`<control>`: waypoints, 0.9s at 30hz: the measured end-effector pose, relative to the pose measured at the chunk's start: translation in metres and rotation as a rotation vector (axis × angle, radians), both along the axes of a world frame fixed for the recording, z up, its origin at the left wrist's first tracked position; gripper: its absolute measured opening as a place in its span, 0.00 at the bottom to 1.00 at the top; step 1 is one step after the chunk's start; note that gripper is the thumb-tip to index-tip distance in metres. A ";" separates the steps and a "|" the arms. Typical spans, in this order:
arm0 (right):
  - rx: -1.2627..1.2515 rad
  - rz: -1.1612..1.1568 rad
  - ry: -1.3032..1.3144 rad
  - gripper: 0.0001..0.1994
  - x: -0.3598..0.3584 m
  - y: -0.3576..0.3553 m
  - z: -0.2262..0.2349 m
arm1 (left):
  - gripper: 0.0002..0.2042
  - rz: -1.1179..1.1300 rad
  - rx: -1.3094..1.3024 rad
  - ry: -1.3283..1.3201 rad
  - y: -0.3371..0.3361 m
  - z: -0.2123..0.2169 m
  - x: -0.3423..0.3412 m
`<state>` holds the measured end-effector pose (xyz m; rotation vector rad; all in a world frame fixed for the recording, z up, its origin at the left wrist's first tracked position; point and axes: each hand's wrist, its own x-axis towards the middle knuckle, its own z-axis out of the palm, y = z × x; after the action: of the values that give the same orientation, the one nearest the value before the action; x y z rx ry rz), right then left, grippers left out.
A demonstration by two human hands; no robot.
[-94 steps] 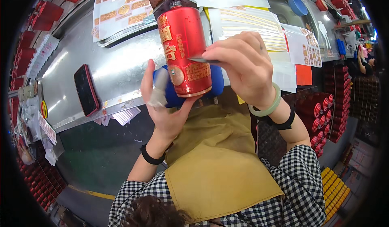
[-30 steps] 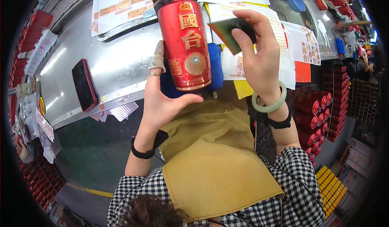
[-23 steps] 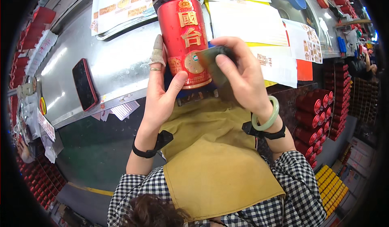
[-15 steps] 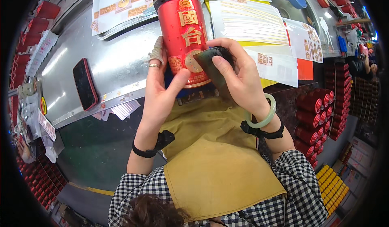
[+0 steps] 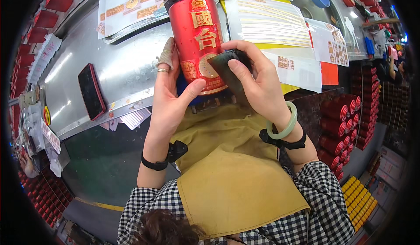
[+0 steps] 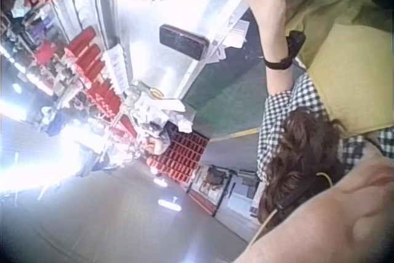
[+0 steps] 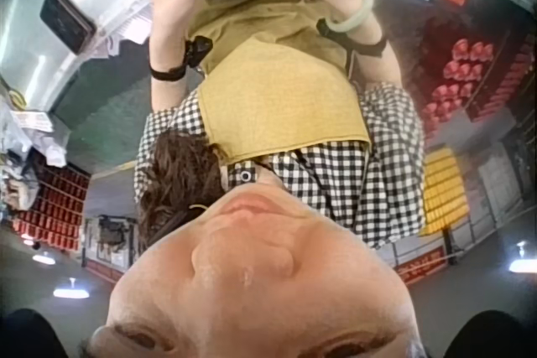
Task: The worker is precisely applying various labels and decorative stickers to red cylindrical alcohol bottles on an assembly line.
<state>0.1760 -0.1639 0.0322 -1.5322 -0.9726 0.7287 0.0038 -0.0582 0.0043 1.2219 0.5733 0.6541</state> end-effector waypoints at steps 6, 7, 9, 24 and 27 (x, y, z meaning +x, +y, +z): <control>0.036 -0.019 0.055 0.12 0.001 -0.002 0.000 | 0.44 -0.022 -0.036 -0.040 0.000 -0.001 0.000; 0.054 -0.034 0.112 0.12 0.001 -0.002 0.002 | 0.43 0.015 -0.061 -0.058 -0.002 -0.003 -0.002; 0.078 -0.075 0.101 0.12 -0.003 -0.004 0.005 | 0.42 0.056 -0.083 -0.075 -0.005 -0.007 -0.005; -0.017 -0.167 -0.097 0.11 -0.011 -0.016 -0.004 | 0.49 0.340 0.650 0.298 -0.012 -0.032 -0.004; -0.031 -0.211 0.007 0.12 0.013 -0.018 -0.004 | 0.48 0.182 0.903 0.395 -0.005 -0.026 -0.008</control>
<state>0.1893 -0.1815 0.0285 -1.6298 -0.7824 0.6008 -0.0039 -0.0636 -0.0222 2.1943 0.7513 0.8704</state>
